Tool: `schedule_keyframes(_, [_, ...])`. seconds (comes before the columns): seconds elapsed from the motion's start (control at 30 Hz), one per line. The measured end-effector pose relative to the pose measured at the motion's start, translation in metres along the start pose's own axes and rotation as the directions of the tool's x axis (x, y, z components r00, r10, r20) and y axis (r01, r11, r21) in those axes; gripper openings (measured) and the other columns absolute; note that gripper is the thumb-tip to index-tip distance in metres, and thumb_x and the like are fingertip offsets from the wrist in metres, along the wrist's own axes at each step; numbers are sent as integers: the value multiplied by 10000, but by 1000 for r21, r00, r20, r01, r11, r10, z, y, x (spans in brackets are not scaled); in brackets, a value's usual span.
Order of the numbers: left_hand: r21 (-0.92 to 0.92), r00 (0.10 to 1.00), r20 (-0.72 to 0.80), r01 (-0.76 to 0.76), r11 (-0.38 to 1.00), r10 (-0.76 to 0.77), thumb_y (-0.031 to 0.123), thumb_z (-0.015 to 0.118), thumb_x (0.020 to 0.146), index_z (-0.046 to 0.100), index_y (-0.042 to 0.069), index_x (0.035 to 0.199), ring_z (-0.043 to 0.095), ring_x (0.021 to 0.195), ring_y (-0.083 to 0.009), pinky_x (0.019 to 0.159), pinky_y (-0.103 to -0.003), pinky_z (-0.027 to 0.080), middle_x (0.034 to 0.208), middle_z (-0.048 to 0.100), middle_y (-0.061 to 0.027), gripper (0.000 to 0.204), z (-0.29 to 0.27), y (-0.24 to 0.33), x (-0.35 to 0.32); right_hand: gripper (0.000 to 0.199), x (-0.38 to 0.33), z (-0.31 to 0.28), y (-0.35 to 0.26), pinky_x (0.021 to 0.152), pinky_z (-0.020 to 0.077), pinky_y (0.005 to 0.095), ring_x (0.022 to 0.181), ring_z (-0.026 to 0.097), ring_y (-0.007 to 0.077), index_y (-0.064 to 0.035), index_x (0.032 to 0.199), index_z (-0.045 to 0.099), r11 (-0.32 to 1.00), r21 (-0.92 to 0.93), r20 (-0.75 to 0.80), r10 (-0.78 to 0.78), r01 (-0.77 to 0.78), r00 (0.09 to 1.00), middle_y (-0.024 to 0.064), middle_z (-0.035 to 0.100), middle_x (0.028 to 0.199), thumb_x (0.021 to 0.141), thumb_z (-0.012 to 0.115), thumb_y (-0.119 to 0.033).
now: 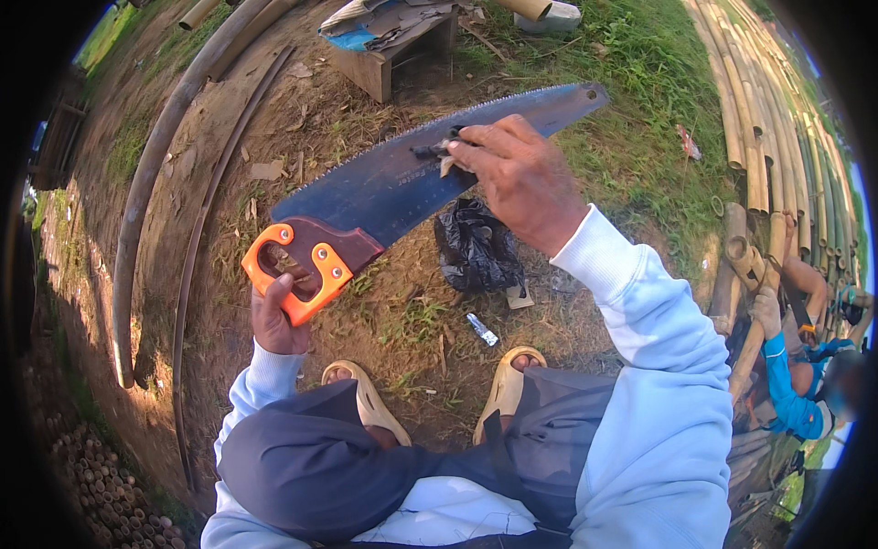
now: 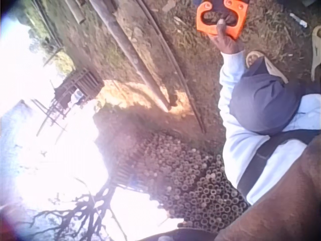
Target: The person pours liquid from a bottle onto a cloth and wipes the blade of a hand saw. They repeat the process by reapplying liquid and continuing to wipe the blade surface.
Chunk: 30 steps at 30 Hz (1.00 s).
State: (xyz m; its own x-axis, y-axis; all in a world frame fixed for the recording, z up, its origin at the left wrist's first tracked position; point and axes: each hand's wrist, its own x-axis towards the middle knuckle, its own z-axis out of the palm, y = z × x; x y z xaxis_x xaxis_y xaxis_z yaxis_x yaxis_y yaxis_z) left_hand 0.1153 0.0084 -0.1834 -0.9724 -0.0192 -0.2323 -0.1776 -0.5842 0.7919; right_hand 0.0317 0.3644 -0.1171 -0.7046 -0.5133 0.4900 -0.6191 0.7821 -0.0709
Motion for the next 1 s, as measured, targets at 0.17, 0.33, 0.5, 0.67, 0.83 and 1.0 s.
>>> schedule_keyframes(0.17, [-14, 1000, -17, 7, 1000, -7, 23, 611, 924, 459, 33, 1352, 734, 945, -260, 885, -416, 623, 1117, 690, -160, 454, -11, -6, 2, 241, 16, -19, 24, 850, 546, 404, 956, 656, 321, -16, 1108, 748, 920, -144, 34, 372, -364, 928, 147, 709, 1113, 871, 704, -20])
schedule_keyframes(0.33, [-52, 997, -76, 25, 998, -29, 0, 596, 910, 440, 31, 1356, 750, 860, -282, 823, -415, 641, 1078, 693, -189, 473, -14, -14, 8, 191, 0, -6, -28, 840, 543, 390, 964, 669, 320, 7, 1049, 745, 982, 163, 12, 95, -95, 995, 141, 706, 1067, 873, 714, -62])
schedule_keyframes(0.5, [-64, 995, -101, -13, 998, 7, 22, 612, 907, 463, 24, 1344, 750, 857, -279, 818, -415, 654, 1074, 688, -173, 462, -26, -14, 3, 141, -19, -8, 56, 788, 536, 412, 884, 669, 314, 7, 980, 751, 939, 35, -64, 345, -343, 937, 129, 698, 958, 865, 690, -47])
schedule_keyframes(0.67, [-84, 995, -90, 25, 996, -32, 30, 612, 913, 475, 35, 1336, 750, 842, -273, 791, -412, 655, 1053, 694, -171, 445, -32, -16, 4, 147, -29, -18, 103, 789, 534, 417, 862, 651, 319, -11, 952, 754, 884, -105, -107, 445, -456, 889, 129, 683, 934, 893, 645, -91])
schedule_keyframes(0.83, [-107, 995, -88, 33, 994, -43, 34, 610, 922, 467, 35, 1348, 749, 841, -271, 804, -420, 649, 1035, 701, -173, 449, -30, -22, 6, 147, -14, -11, 38, 843, 528, 394, 906, 621, 306, 1, 997, 710, 971, -100, -26, 216, -218, 976, 126, 673, 1019, 882, 642, -59])
schedule_keyframes(1.0, [-79, 994, -97, 33, 996, -41, 30, 610, 923, 456, 27, 1355, 747, 831, -268, 826, -416, 638, 1035, 701, -178, 458, -27, -23, 5, 237, 0, -3, -16, 871, 544, 404, 1004, 647, 323, 6, 1094, 713, 984, 180, 110, -26, 6, 994, 132, 710, 1063, 862, 668, -16])
